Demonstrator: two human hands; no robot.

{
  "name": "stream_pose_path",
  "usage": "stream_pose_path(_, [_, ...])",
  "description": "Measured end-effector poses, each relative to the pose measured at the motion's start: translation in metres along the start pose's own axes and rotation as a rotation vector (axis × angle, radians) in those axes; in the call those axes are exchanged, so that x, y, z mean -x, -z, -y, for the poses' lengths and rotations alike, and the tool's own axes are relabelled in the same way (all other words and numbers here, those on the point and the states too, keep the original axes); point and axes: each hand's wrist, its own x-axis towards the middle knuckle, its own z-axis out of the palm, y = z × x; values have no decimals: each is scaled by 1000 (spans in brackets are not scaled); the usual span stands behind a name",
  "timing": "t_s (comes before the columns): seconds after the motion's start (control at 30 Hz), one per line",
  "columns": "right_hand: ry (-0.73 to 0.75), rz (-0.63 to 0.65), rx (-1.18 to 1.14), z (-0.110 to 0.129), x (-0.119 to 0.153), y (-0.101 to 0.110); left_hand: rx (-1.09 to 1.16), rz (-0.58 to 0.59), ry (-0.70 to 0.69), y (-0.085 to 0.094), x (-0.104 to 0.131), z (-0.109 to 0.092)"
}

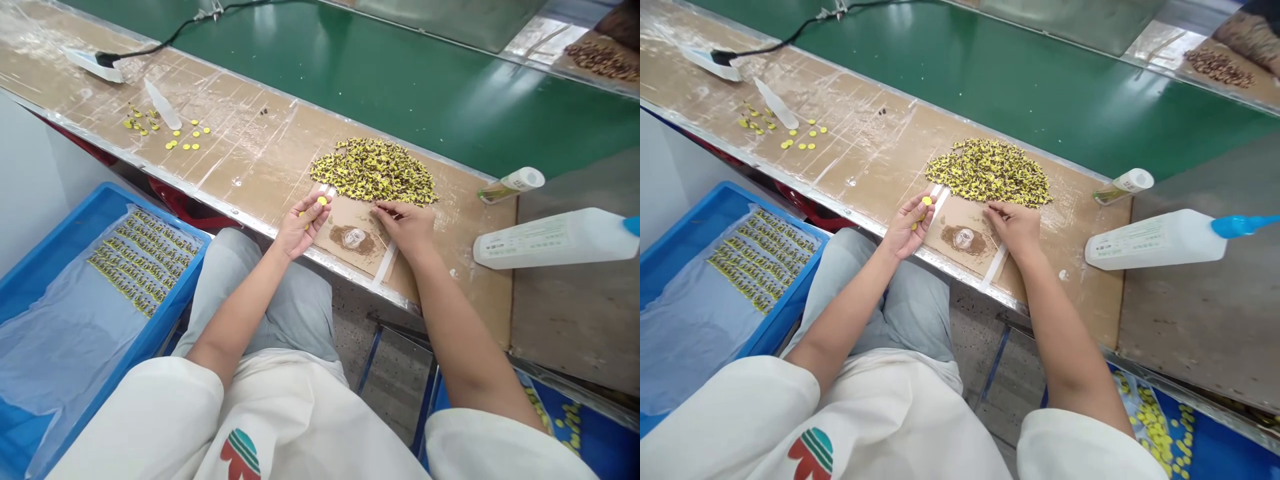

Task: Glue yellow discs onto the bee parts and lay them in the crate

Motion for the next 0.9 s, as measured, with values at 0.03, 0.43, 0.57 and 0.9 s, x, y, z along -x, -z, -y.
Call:
stream_pose_path(0.03, [18,-3,3,0,1,0,-12,14,-11,1,0,1])
stream_pose_path(0.43, [15,-393,-146,49,69,-14,16,6,12,-2,3,1])
stream_pose_path(0.57, [55,-371,-172,52,72,-21,92,-32,42,-4,5,1])
stream_pose_path(0.9, [82,-347,-158,54,70,-23,96,-31,57,-3,5,0])
